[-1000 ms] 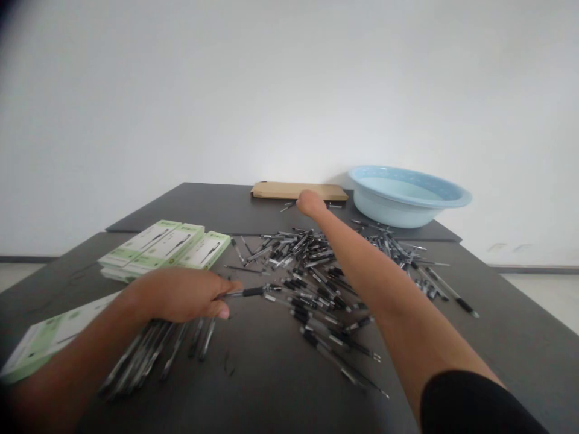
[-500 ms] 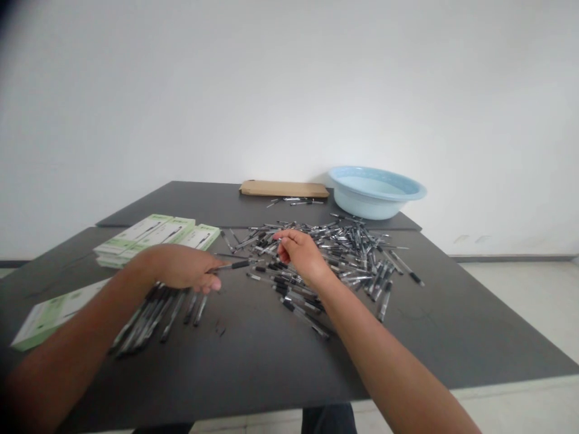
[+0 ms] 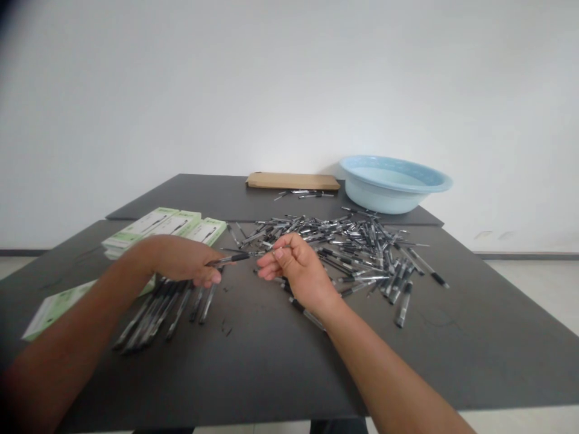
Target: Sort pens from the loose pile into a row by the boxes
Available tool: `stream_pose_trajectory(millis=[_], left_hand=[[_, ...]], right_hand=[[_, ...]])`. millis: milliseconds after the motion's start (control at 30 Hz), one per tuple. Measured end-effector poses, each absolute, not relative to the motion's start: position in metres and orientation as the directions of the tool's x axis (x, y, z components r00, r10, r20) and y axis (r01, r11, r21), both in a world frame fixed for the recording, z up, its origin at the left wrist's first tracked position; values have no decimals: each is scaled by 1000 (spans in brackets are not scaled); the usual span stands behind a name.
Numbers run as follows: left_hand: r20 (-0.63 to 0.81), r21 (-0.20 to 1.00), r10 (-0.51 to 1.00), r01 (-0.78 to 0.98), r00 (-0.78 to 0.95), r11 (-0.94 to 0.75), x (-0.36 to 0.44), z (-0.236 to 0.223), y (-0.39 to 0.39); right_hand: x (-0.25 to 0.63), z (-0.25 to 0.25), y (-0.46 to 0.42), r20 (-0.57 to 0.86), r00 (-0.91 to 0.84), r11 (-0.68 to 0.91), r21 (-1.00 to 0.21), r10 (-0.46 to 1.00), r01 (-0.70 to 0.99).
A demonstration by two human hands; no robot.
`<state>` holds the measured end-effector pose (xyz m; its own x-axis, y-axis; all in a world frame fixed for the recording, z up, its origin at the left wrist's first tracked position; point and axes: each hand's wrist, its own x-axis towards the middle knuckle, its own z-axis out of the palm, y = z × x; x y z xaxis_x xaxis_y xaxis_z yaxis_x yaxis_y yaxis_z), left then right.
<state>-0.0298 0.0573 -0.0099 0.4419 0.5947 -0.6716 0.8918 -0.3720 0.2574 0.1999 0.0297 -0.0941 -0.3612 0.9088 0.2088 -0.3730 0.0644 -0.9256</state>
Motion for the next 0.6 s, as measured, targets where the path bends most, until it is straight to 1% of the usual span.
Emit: stream_pose_trajectory(millis=[100,233,333,433,600], left_hand=[[-676,261,591,893,440,-367,-29,-11,58],[-673,265,592,892,443,-367,-28,-9,55],[-682,257,587,894,436,-366,-26,-8,53],[-689,251,588,900,424,-356,-23,-6,51],[-683,251,596,901,423,-353,-22,-8,50]], right_hand=[[199,-95,28,245,-357,103,-922,901,-374],[198,-97,30,337,-258,214,-888,906,-407],[198,-96,28,332,-266,198,-883,905,-426],[197,-94,24,328,-275,212,-901,904,-379],[196,-89,18,311,-282,247,-939,908,-239]])
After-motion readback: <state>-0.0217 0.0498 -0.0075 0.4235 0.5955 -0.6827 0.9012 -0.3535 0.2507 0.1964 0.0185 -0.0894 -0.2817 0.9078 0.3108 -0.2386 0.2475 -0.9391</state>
